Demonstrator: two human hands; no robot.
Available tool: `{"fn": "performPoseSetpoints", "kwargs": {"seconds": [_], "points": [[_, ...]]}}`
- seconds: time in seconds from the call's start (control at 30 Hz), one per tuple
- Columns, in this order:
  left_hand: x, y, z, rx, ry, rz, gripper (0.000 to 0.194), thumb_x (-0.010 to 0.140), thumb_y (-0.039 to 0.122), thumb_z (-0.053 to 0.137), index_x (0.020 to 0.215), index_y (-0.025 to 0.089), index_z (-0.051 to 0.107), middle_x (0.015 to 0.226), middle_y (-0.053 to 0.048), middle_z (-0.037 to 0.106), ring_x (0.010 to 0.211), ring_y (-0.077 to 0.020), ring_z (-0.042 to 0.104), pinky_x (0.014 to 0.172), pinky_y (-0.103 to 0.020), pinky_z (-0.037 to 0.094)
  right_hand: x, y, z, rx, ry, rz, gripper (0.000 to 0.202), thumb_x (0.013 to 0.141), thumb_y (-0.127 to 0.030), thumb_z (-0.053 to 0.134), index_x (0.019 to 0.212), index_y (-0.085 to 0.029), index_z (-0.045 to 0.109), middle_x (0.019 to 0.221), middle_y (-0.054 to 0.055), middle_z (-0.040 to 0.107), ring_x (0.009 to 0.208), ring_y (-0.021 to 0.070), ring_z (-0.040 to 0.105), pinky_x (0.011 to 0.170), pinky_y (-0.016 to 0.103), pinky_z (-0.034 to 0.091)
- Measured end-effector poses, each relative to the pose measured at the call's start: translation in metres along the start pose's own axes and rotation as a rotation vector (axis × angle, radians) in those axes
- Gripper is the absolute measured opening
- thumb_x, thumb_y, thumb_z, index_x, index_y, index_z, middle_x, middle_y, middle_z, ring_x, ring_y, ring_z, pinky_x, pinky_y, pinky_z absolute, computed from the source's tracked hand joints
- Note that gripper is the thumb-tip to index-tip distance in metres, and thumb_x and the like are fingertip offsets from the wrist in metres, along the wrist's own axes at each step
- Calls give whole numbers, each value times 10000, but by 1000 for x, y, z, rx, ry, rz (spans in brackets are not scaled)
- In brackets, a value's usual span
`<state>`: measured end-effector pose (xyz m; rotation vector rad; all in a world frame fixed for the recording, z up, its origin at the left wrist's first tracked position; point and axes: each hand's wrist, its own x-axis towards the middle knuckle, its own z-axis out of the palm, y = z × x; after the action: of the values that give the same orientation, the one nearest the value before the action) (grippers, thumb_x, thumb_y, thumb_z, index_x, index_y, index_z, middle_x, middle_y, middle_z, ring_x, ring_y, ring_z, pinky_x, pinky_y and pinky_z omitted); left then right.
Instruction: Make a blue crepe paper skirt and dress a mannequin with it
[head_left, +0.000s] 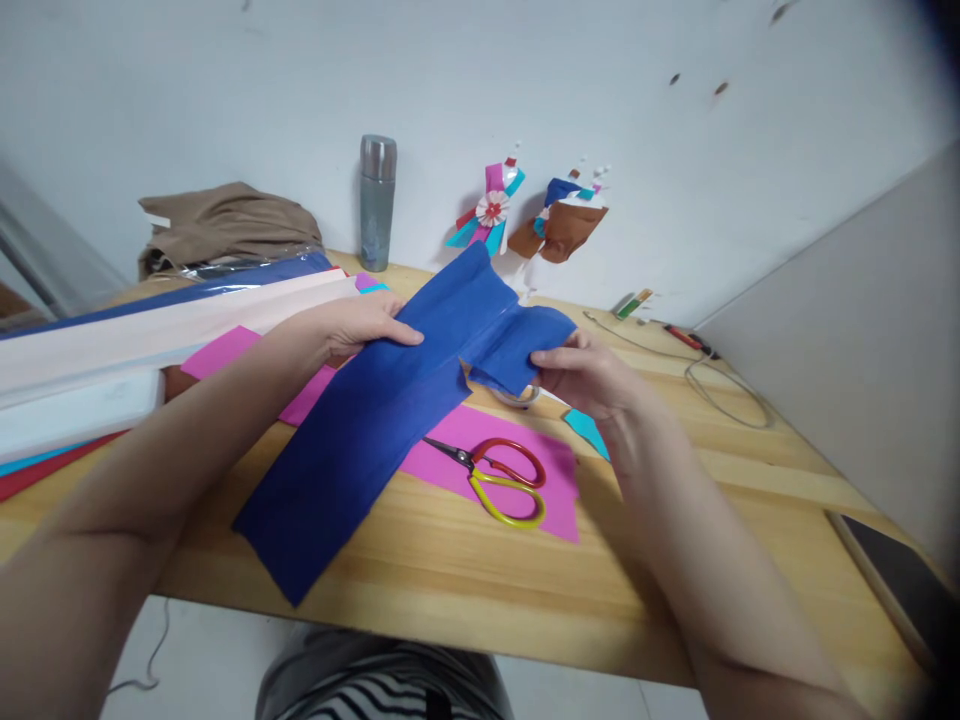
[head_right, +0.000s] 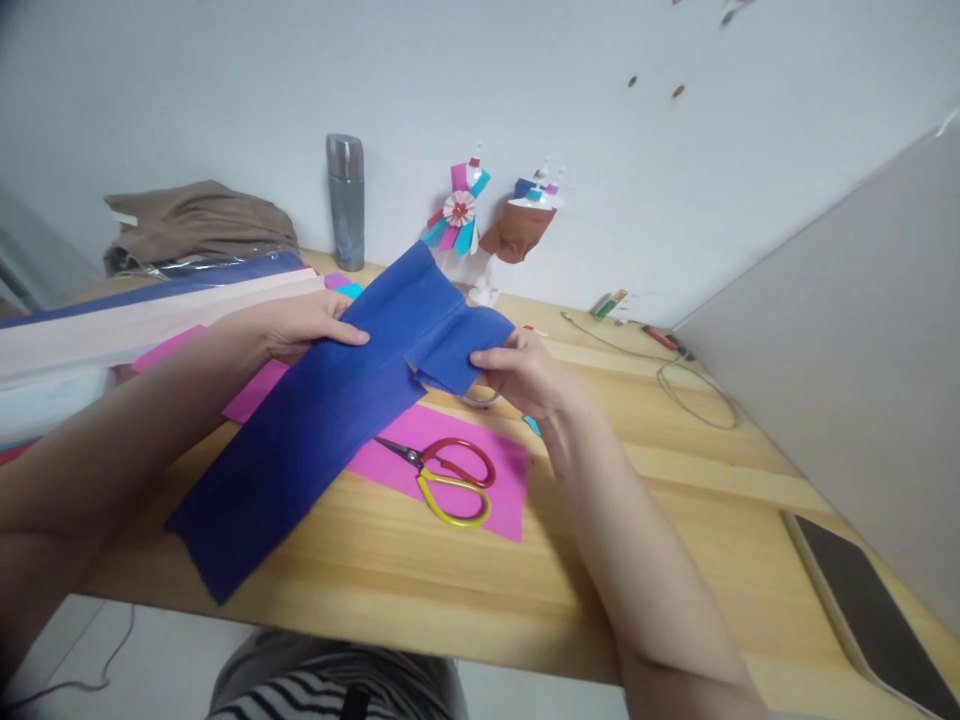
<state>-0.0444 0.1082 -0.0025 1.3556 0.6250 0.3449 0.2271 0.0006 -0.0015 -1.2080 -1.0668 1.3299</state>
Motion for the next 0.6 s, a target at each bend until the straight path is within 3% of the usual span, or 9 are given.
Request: {"fn": "performPoseSetpoints", "kwargs": {"seconds": [0.17, 0.33, 0.47, 0.6], "points": [[2, -1, -2, -20, 6, 5, 307, 616, 203, 882, 881, 101, 765, 841, -126, 787, 715, -232, 745, 809, -376, 596, -2, 0, 12, 121, 64, -112, 391, 481, -84, 722, 820, -259, 639, 757, -30, 734, 683, 191, 690, 726, 364, 630], [7, -5, 1, -60, -30, -22, 352, 619, 206, 885, 932, 102, 763, 861, -121, 791, 741, -241, 750, 822, -378, 595, -3, 5, 25, 198, 87, -122, 410, 487, -49, 680, 830, -253, 590, 809, -9, 744, 841, 234, 721, 802, 393, 617], [13, -13, 7, -124, -128, 1, 416, 630, 213, 890, 1008, 115, 747, 892, -98, 798, 794, -226, 757, 885, -377, 585, -2, 9, 33, 207, 82, -123, 435, 485, -70, 692, 861, -263, 589, 809, 0, 736, 907, 265, 723, 833, 435, 617], [16, -17, 9, -164, -202, 23, 409, 660, 199, 874, 1037, 120, 738, 915, -91, 801, 820, -215, 762, 928, -378, 573, 4, 15, 27, 106, 72, -170, 376, 509, -163, 704, 845, -294, 598, 854, 46, 729, 1043, 336, 694, 838, 508, 629]]}}
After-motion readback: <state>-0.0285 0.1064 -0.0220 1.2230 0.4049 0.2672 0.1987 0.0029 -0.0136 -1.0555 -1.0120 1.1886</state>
